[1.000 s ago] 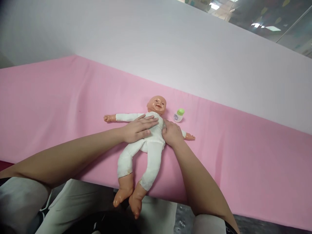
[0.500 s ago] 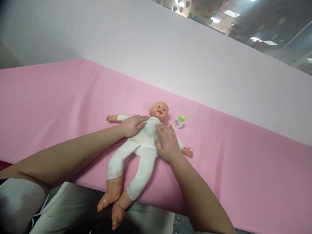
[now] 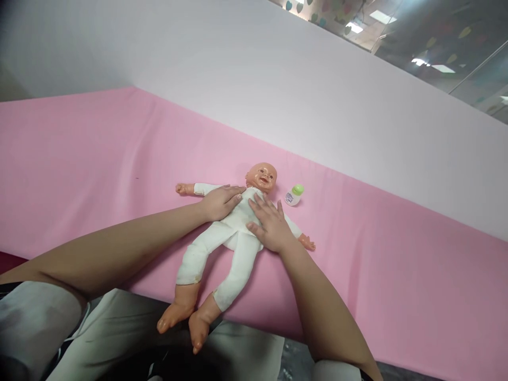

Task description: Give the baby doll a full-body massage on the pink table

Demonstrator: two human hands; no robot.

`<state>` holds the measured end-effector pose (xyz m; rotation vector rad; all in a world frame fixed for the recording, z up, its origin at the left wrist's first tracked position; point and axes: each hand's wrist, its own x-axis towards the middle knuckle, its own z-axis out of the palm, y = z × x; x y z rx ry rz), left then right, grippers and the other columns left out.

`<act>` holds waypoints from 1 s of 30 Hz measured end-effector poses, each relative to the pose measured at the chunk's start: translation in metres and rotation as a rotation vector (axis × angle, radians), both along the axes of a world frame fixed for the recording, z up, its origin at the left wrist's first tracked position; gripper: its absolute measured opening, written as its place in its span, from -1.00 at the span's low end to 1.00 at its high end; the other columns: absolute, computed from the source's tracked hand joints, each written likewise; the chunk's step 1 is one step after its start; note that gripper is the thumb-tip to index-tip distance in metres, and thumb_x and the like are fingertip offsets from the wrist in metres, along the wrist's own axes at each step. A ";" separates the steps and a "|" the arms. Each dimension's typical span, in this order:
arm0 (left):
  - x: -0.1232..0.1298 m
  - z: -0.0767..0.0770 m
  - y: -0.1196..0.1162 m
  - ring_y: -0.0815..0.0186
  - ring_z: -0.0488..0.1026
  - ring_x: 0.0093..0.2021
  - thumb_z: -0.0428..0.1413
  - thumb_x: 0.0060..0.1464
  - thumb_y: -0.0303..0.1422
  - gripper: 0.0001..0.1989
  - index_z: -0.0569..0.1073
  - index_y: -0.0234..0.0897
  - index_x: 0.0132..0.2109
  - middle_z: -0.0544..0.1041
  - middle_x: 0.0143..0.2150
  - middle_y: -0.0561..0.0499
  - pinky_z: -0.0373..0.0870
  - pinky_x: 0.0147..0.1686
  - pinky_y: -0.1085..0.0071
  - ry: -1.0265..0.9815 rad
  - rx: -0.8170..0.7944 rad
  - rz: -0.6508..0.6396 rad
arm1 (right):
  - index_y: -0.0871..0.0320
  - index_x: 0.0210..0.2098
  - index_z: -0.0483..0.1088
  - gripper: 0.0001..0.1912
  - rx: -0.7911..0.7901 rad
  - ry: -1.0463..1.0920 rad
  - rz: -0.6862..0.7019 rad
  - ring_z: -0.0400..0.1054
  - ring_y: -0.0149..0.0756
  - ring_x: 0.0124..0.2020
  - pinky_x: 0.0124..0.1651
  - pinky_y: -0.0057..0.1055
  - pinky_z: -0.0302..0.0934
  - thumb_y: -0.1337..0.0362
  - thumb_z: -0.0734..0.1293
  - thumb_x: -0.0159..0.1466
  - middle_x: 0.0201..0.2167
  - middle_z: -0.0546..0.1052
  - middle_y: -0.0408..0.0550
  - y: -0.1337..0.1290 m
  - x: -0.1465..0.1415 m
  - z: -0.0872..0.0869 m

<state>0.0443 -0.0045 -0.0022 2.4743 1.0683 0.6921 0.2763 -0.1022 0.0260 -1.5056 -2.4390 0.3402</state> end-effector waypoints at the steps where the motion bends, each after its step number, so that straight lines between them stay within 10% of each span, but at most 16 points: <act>1: 0.000 0.000 0.000 0.11 0.33 0.47 -0.27 0.47 -0.11 -0.35 0.37 -0.36 0.44 0.44 0.43 -0.15 0.11 0.52 0.02 -0.001 0.003 0.000 | -0.04 0.58 0.00 -0.28 0.005 -0.002 -0.054 -0.25 0.07 0.64 0.56 0.40 -0.44 -0.15 0.08 0.54 0.62 -0.06 0.00 0.003 0.003 -0.002; 8: -0.002 0.007 -0.009 0.07 0.40 0.42 -0.14 0.42 -0.11 -0.42 0.56 -0.34 0.27 0.55 0.33 -0.17 0.20 0.50 0.04 -0.173 0.086 -0.076 | 0.00 0.52 0.14 -0.43 0.047 0.054 -0.354 0.29 0.04 0.43 0.50 0.29 0.00 0.13 0.02 0.57 0.44 0.38 0.02 0.003 0.002 0.000; 18: -0.003 0.041 -0.075 0.12 0.52 0.32 -0.09 0.44 -0.11 -0.53 0.65 -0.09 0.18 0.68 0.15 -0.07 0.26 0.48 0.12 -0.200 -0.141 -0.732 | 0.02 0.43 0.28 -0.48 0.072 -0.014 -0.402 0.50 -0.02 0.19 0.21 -0.09 0.34 0.16 0.05 0.56 0.23 0.59 0.01 0.004 0.003 0.001; 30: 0.003 0.014 -0.027 0.02 -0.01 0.62 -0.08 0.46 0.01 -0.39 0.35 -0.14 0.47 0.12 0.60 -0.10 -0.14 0.57 -0.10 -0.001 0.027 -0.348 | -0.08 0.45 0.25 -0.48 0.065 0.066 -0.348 0.48 -0.03 0.23 0.25 -0.06 0.35 0.14 0.05 0.56 0.30 0.54 -0.09 0.000 0.005 0.003</act>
